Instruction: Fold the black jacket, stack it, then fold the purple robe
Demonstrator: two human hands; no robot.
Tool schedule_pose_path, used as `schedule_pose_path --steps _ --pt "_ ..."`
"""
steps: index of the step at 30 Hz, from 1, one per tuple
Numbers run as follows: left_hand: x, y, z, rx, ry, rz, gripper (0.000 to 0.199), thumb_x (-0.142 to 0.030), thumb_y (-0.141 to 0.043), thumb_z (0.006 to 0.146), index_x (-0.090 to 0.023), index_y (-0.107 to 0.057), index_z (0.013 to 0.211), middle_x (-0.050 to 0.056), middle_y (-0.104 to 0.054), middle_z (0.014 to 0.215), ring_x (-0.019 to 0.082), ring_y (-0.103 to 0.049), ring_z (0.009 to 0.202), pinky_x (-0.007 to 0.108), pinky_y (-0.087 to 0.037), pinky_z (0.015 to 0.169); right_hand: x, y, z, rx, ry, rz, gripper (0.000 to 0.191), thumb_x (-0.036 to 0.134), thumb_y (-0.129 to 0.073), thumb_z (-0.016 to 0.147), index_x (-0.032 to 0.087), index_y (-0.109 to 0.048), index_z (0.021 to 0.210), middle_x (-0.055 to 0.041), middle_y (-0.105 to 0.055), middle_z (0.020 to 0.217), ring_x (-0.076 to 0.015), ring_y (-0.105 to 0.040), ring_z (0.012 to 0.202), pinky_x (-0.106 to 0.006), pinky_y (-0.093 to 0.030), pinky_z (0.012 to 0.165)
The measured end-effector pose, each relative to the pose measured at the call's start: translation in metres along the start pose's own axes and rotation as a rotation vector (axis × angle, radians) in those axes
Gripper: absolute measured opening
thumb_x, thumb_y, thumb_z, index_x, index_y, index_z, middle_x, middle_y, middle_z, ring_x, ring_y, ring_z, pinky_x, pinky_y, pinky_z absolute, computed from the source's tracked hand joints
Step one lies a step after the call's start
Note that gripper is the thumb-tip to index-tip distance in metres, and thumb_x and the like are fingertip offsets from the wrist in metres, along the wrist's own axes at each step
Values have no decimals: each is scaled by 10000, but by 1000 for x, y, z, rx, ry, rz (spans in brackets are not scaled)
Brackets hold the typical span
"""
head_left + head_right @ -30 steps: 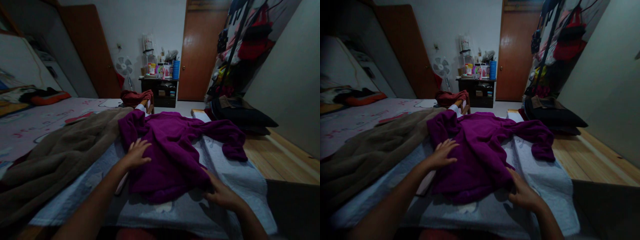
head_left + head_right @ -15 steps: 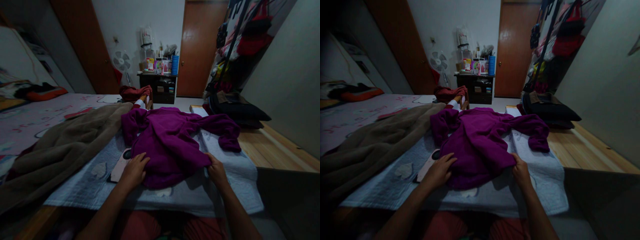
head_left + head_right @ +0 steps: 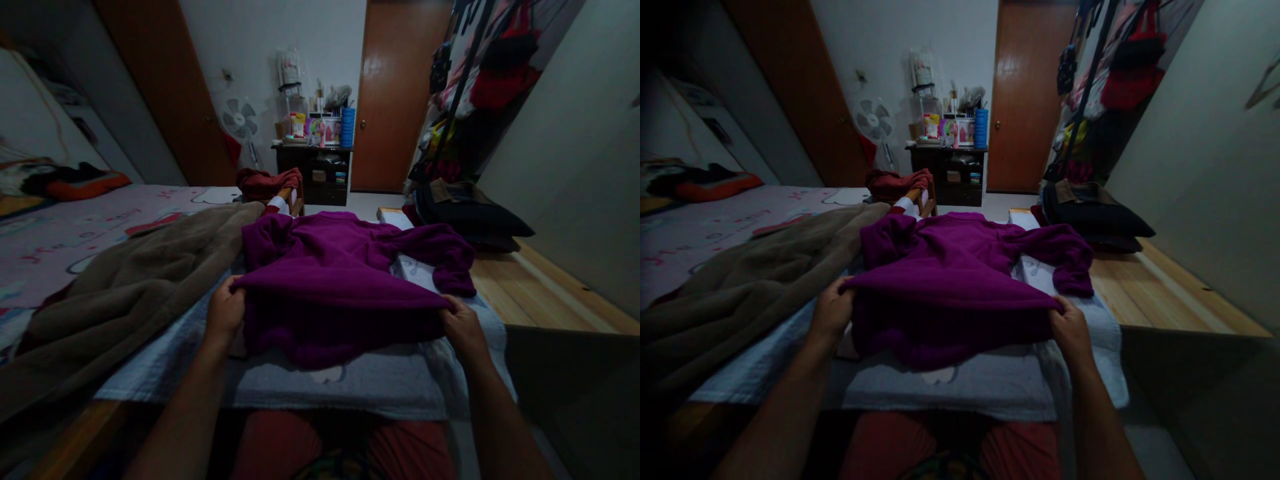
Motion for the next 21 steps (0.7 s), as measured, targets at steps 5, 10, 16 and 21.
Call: schedule_pose_path --steps 5,10,16,21 --pt "19 2 -4 21 13 101 324 -361 -467 815 -176 -635 1023 49 -689 941 215 -629 881 296 -483 759 -6 -31 -20 261 182 -379 366 354 -557 703 169 -703 983 -93 -695 941 -261 -626 882 -351 -472 802" --pt "-10 11 -26 -28 -150 705 444 -186 -442 809 -158 -567 1234 149 -643 1130 310 -576 1063 443 -427 928 -19 -45 -40 372 339 -660 604 106 -533 555 157 -646 1146 -122 -632 1075 -275 -560 1000 -377 -424 891" --pt "-46 -49 -80 187 -579 1021 646 -49 -426 776 -272 -476 1380 84 -430 1466 325 -276 1380 581 -131 1123 1 -53 -41 345 295 -445 415 86 -414 571 188 -633 909 -81 -669 935 -230 -606 900 -329 -442 815" --pt "-42 -94 -111 543 -697 828 605 -69 -508 707 -288 -582 1266 47 -516 1399 281 -417 1301 493 -249 1112 14 -58 -40 293 166 -159 264 200 -440 693 218 -580 917 -8 -654 721 -191 -607 650 -286 -441 608"
Point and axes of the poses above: each hand's wrist, its own z-axis towards the middle knuckle, its own y-axis out of the back of the hand, x = y × z, the point moved 9 cm from there along z, towards the middle knuckle
